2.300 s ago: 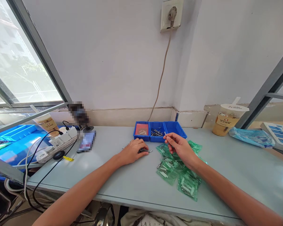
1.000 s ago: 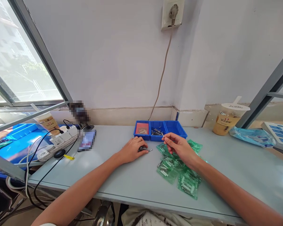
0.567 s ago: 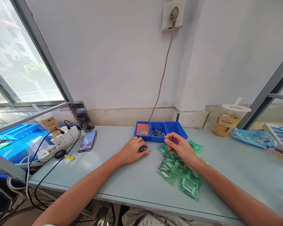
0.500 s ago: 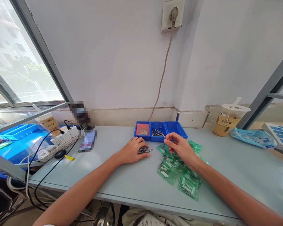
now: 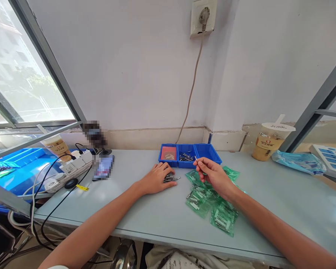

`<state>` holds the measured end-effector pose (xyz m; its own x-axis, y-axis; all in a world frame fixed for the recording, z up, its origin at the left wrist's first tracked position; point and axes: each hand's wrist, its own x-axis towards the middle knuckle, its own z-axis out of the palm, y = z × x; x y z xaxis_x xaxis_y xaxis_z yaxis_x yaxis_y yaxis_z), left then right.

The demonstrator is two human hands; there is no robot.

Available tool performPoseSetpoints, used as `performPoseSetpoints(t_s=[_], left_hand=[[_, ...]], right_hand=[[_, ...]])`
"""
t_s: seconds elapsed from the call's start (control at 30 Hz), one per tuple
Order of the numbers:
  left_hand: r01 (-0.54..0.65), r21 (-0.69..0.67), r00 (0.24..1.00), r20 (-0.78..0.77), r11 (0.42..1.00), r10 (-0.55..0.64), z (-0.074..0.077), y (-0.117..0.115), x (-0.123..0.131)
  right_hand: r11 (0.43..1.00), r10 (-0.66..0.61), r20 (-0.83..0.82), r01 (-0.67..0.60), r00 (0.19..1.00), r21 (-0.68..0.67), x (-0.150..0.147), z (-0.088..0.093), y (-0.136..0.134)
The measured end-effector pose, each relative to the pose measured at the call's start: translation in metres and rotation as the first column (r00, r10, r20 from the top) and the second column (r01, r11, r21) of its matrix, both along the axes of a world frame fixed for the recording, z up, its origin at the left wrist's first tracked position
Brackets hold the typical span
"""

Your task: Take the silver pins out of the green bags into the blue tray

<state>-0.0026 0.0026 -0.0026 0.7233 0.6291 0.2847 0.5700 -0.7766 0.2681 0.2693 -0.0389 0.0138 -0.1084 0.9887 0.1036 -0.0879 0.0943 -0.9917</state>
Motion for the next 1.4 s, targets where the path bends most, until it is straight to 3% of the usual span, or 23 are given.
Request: performPoseSetpoints(t_s=[0.53, 0.83, 1.4], left_hand=[[0.019, -0.039, 0.999, 0.027, 0.999, -0.018, -0.0017, 0.0002, 0.005], [0.029, -0.044, 0.999, 0.036, 0.999, -0.028, -0.0025, 0.0002, 0.0054], [0.025, -0.043, 0.999, 0.033, 0.999, -0.024, -0.0016, -0.0006, 0.0061]], right_hand=[[0.995, -0.065, 0.121, 0.056, 0.991, 0.081, -0.004, -0.0051, 0.0032], [0.998, 0.053, 0.017, -0.052, 0.998, -0.02, -0.0013, -0.0049, 0.0025], [0.996, -0.021, 0.057, 0.026, 0.998, -0.081, -0.0048, -0.0038, 0.0032]])
